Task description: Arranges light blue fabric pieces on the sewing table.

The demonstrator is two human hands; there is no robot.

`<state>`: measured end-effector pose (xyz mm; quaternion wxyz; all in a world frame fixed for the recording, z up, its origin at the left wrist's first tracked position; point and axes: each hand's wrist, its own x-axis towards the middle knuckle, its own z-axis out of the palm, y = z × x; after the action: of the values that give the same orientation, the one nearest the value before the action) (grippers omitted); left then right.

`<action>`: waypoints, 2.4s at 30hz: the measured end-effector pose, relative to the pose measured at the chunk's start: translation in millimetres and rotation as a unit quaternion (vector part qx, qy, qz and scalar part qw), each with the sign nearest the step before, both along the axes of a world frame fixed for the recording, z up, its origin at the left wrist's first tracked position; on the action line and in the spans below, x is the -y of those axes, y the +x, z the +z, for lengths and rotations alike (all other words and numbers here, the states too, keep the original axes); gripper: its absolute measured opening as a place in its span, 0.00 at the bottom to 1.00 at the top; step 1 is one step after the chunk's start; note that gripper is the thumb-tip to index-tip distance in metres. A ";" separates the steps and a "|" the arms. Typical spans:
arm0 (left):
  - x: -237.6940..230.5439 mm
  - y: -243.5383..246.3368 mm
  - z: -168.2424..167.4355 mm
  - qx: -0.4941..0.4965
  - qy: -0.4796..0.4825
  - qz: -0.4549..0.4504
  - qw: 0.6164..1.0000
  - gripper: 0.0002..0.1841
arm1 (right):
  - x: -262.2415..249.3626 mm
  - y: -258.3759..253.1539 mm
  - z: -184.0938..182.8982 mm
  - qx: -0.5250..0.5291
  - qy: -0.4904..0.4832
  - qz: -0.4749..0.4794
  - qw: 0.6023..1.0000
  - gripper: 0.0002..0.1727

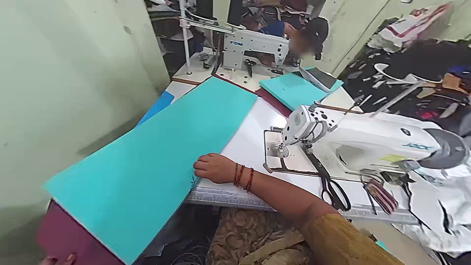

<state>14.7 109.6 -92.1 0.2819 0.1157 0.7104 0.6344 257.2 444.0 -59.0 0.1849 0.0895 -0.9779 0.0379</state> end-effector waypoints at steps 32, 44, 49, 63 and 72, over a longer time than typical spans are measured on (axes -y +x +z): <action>-187.3 80.0 17.7 -0.707 -0.058 -0.257 0.657 0.20 | 38.2 37.2 -9.0 0.057 -0.214 -0.190 0.957 0.14; -188.6 86.2 40.9 -0.696 -0.077 -0.218 0.680 0.17 | 37.7 25.4 -8.6 0.181 -0.145 -0.175 0.957 0.34; -198.0 90.6 36.1 -0.708 -0.103 -0.203 0.669 0.16 | 37.8 27.3 -6.4 0.184 -0.151 -0.170 0.956 0.34; -203.3 98.1 20.1 -0.718 -0.116 -0.203 0.655 0.14 | 36.0 25.9 -5.5 0.196 -0.171 -0.162 0.952 0.33; -149.0 88.1 33.7 -0.655 -0.143 -0.253 0.698 0.17 | 15.4 50.0 -13.4 -0.177 -0.268 -0.147 0.935 0.14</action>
<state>102.9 258.6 -58.4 -0.0910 0.6359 0.7414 0.1942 307.2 428.6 -72.4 0.3760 -0.1028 -0.8850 0.2546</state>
